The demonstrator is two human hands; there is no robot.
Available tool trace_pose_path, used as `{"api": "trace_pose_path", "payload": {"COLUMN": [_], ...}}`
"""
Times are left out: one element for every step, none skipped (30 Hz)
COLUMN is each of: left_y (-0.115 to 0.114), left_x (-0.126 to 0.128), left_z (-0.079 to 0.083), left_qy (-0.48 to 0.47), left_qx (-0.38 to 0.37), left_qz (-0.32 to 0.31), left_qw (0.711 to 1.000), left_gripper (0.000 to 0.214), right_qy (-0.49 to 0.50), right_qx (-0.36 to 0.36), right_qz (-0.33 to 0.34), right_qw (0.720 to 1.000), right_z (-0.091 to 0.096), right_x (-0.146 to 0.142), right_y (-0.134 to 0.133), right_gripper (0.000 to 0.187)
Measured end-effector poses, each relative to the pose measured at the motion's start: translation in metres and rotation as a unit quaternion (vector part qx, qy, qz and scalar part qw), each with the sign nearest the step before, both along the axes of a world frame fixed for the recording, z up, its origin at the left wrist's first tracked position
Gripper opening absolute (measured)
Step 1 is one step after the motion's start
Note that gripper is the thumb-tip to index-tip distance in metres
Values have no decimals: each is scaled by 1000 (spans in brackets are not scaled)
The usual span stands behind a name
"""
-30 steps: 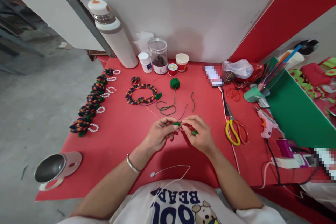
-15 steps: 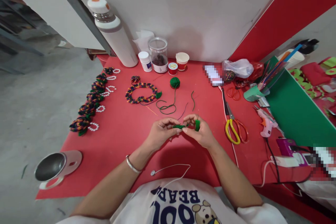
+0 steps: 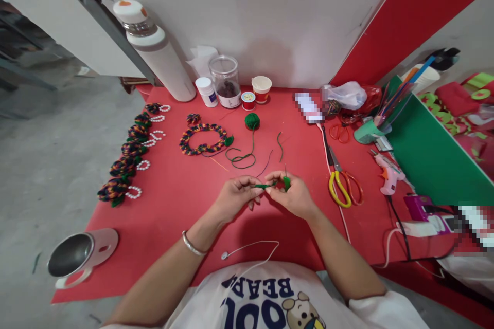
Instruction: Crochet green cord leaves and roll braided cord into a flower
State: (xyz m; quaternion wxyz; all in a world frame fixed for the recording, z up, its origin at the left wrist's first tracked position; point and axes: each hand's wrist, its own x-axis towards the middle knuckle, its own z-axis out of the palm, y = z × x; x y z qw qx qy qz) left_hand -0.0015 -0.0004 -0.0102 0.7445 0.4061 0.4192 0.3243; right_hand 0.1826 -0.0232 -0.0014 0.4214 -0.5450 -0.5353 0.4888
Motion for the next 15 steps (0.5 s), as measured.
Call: {"api": "trace_pose_path", "payload": {"left_y": [0,1,1,1,2,2,3,3,4,5,5,6,7,7,8], "left_x": [0,0,0,1,1,2,2,2,3,2,2,2,1,0,-1], "left_z": [-2,-3,-4,-4,-4,-3,-2,-1,1,2,3,4,5,6,6], "left_qy": [-26,-49,-68,-84,-97,-109,-118,-125,-130,-135,-141,-150,-162,-174,-187], "left_qx": [-19,-35,-43,-42,-34,-21,-8,1,6,3,-4,-15,-27,-39,-51], "left_qz": [2,5,12,24,40,60,80,97,109,115,117,117,117,116,112], "left_qw": [999,998,997,995,994,992,990,987,986,984,983,982,980,977,975], "left_gripper": [36,37,36,35,33,32,30,29,29,30,30,31,32,32,31], "right_qy": [-9,-18,-24,-29,-31,-34,-36,-39,-42,-45,-48,-50,-49,-41,-21], "right_qx": [7,14,20,25,30,33,35,37,37,35,32,29,25,20,11], "right_qz": [-3,-6,-11,-15,-19,-17,-11,2,24,51,77,100,117,126,127], "right_qw": [1000,1000,999,999,999,999,999,999,998,997,995,993,992,991,992], "right_z": [2,4,6,8,10,12,13,14,15,16,16,16,15,14,12], "right_x": [-1,-1,-1,-1,-1,0,0,0,0,-1,-2,-2,-3,-4,-4], "right_y": [0,-1,-1,-1,-1,-1,-1,-2,-2,-2,-3,-3,-3,-3,-3], "right_gripper": [20,18,17,16,15,14,13,12,10,9,8,8,10,13,18]}}
